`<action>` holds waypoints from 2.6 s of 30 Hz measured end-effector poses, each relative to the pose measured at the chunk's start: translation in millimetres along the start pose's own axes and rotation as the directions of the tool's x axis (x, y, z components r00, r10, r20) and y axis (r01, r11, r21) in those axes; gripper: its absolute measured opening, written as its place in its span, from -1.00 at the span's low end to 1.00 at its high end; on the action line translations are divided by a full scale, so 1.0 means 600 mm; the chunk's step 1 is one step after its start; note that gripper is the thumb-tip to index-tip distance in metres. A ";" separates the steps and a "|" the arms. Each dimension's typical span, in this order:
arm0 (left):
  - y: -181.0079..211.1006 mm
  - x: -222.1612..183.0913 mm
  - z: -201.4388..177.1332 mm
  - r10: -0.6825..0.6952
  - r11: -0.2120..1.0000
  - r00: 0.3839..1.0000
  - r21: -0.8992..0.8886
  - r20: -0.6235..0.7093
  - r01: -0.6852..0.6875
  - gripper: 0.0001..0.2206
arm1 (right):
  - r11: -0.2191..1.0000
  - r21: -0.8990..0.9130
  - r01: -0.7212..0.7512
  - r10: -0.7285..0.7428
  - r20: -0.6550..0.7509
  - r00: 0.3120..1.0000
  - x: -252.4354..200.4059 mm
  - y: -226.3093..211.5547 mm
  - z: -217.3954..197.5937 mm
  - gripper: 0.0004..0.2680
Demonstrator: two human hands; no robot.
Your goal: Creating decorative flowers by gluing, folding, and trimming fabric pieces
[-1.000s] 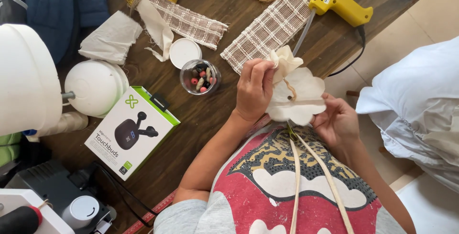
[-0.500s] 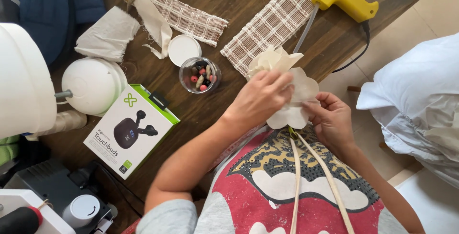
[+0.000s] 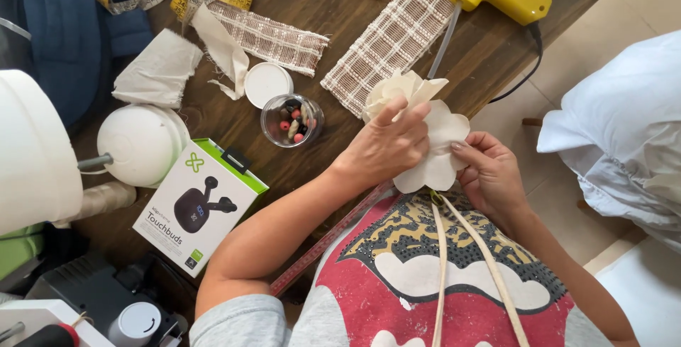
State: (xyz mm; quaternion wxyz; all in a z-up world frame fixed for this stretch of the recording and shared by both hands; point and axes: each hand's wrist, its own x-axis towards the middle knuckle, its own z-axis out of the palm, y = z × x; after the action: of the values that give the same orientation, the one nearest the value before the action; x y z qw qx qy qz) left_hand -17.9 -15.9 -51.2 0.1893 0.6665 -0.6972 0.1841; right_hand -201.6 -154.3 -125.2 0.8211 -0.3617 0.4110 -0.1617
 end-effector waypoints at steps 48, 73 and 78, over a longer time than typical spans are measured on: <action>0.022 -0.026 -0.012 -0.825 0.108 0.514 -0.828 0.234 0.550 -0.80 | 0.326 -0.405 0.854 -0.720 0.478 0.502 -0.077 -0.102 0.180 -0.90; 0.010 0.006 -0.062 -0.875 0.165 0.467 -0.833 0.124 0.529 -0.79 | 0.010 -0.295 0.956 -0.811 0.557 0.180 -0.057 -0.107 0.174 -0.93; 0.008 0.010 -0.080 -0.871 0.271 0.489 -0.776 0.055 0.569 -0.78 | 0.059 -0.239 0.969 -0.797 0.573 0.190 -0.057 -0.117 0.165 -0.93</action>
State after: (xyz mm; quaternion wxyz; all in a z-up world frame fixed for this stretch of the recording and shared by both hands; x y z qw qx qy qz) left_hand -21.7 3.7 -6.7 0.6247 0.7310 -0.2616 -0.0830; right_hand -141.7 -137.7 -15.5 0.4387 -0.7780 -0.0034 -0.4497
